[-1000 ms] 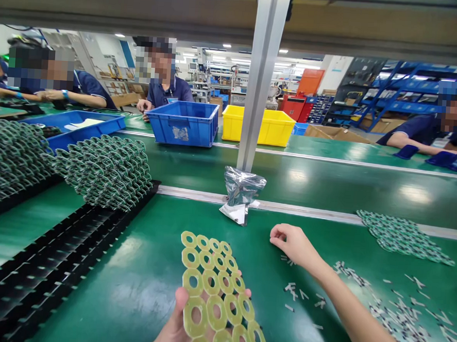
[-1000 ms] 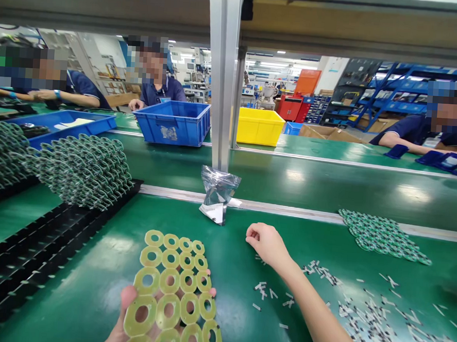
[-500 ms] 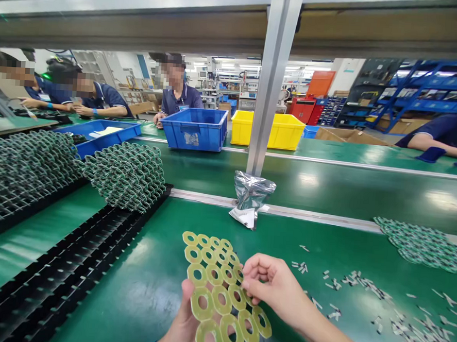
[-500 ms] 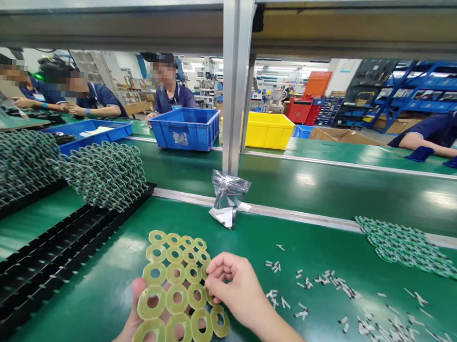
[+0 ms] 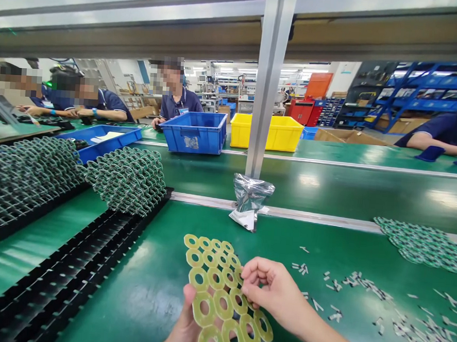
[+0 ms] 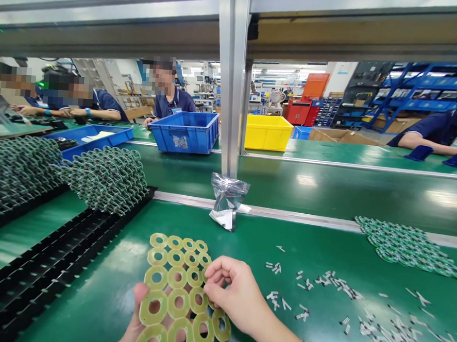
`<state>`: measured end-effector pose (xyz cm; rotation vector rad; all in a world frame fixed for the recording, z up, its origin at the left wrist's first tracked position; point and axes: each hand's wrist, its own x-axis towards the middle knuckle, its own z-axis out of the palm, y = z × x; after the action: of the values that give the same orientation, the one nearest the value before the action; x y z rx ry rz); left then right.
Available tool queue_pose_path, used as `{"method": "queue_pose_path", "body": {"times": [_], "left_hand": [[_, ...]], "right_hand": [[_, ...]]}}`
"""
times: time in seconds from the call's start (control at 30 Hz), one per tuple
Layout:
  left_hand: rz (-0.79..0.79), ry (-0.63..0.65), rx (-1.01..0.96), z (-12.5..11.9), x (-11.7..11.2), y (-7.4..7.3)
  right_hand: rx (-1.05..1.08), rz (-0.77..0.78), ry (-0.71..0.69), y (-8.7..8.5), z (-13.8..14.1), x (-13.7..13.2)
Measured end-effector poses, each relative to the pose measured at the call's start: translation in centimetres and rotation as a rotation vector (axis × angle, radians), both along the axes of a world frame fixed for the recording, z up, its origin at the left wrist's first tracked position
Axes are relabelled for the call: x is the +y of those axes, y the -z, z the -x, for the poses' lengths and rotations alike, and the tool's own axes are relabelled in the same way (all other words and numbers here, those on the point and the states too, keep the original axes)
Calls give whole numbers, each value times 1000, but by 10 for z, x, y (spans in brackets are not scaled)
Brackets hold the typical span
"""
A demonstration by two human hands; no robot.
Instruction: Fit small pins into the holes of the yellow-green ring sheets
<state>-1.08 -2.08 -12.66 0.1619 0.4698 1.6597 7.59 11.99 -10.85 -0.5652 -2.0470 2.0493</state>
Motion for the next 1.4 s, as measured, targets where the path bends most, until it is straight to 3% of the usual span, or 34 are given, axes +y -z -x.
{"method": "queue_pose_path", "body": {"times": [0.33,0.6,0.97,1.4], "left_hand": [[-99,24,-72,0,1,2],[-61,-7,-64,-1,-1,-2],[-114,6,-64,2,-1,7],[-98,15,-70,1,0,2]], "right_hand": [[-6,10,3,-1,-1,-1],[-3,3,5,-1,-1,0],[-3,-14,14,-4,-1,-2],[-22,-49,34,-2,-1,-3]]}}
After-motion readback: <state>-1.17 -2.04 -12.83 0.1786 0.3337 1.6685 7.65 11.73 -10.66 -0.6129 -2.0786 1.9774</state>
